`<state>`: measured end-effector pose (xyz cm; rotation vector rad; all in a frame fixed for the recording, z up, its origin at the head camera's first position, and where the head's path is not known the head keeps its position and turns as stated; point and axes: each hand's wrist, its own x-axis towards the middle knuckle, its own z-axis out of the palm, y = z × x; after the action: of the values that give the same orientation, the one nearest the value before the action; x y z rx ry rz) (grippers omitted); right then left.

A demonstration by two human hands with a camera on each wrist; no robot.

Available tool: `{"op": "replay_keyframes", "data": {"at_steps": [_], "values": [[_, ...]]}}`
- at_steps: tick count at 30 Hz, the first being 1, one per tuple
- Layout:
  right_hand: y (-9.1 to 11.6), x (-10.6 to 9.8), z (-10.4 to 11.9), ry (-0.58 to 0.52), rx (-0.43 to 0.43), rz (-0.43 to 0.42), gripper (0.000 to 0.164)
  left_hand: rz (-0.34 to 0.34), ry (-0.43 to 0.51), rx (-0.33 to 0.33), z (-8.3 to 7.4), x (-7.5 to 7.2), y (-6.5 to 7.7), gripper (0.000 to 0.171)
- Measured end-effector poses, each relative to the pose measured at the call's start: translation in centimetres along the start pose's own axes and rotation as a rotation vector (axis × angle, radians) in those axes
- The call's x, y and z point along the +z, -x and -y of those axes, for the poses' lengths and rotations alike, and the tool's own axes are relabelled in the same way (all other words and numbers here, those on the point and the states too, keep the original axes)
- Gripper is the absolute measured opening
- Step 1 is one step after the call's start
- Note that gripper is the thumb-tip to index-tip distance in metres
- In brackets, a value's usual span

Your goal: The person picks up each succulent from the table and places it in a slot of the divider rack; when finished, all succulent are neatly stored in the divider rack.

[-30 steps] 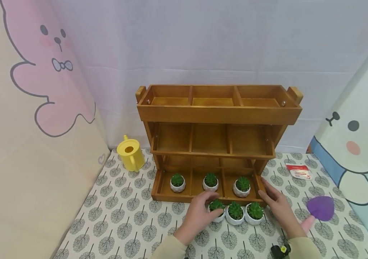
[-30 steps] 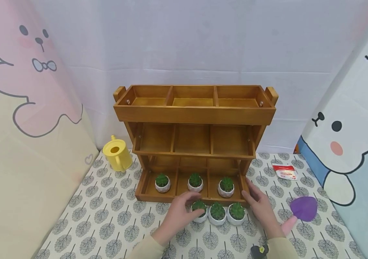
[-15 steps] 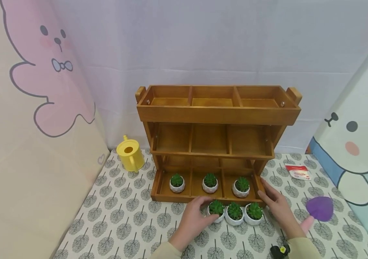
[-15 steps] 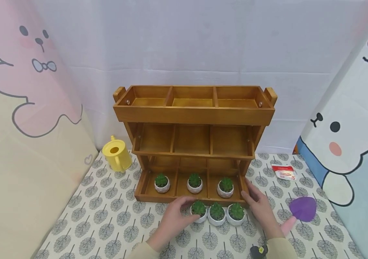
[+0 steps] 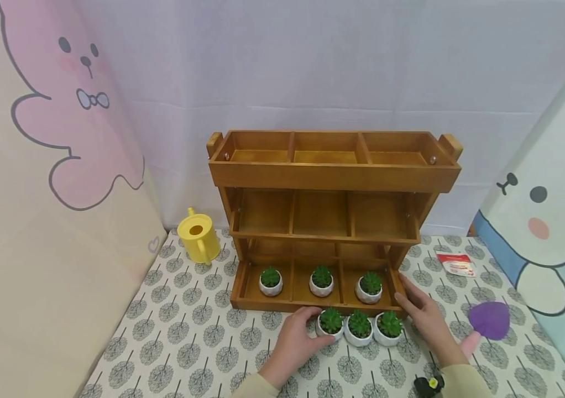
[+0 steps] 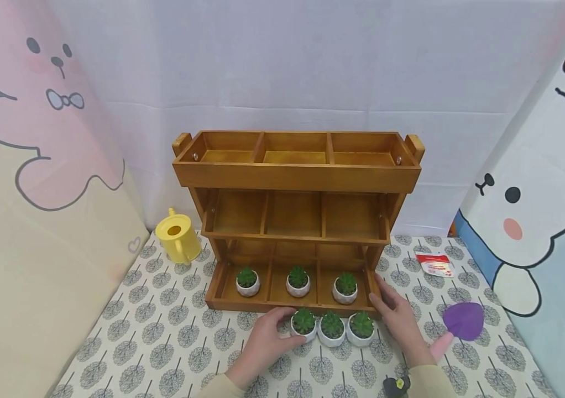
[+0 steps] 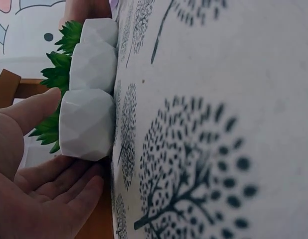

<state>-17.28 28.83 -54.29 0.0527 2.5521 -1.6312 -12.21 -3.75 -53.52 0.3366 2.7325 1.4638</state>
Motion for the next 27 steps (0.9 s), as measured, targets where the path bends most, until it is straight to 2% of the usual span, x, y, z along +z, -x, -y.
{"op": "replay_keyframes", "data": {"at_steps": [11,19,27], "values": [[0.0,0.0,0.1,0.029,-0.005,-0.004,0.072,-0.005,-0.017,-0.008,0.0,0.7,-0.2,0.06],[0.0,0.2,0.1,-0.009,0.004,0.003,0.073,0.02,-0.048,-0.029,-0.5,1.3,-0.3,0.063],[0.0,0.1,0.1,0.001,-0.01,-0.003,0.072,0.01,-0.047,-0.02,-0.5,1.5,-0.4,0.062]]}}
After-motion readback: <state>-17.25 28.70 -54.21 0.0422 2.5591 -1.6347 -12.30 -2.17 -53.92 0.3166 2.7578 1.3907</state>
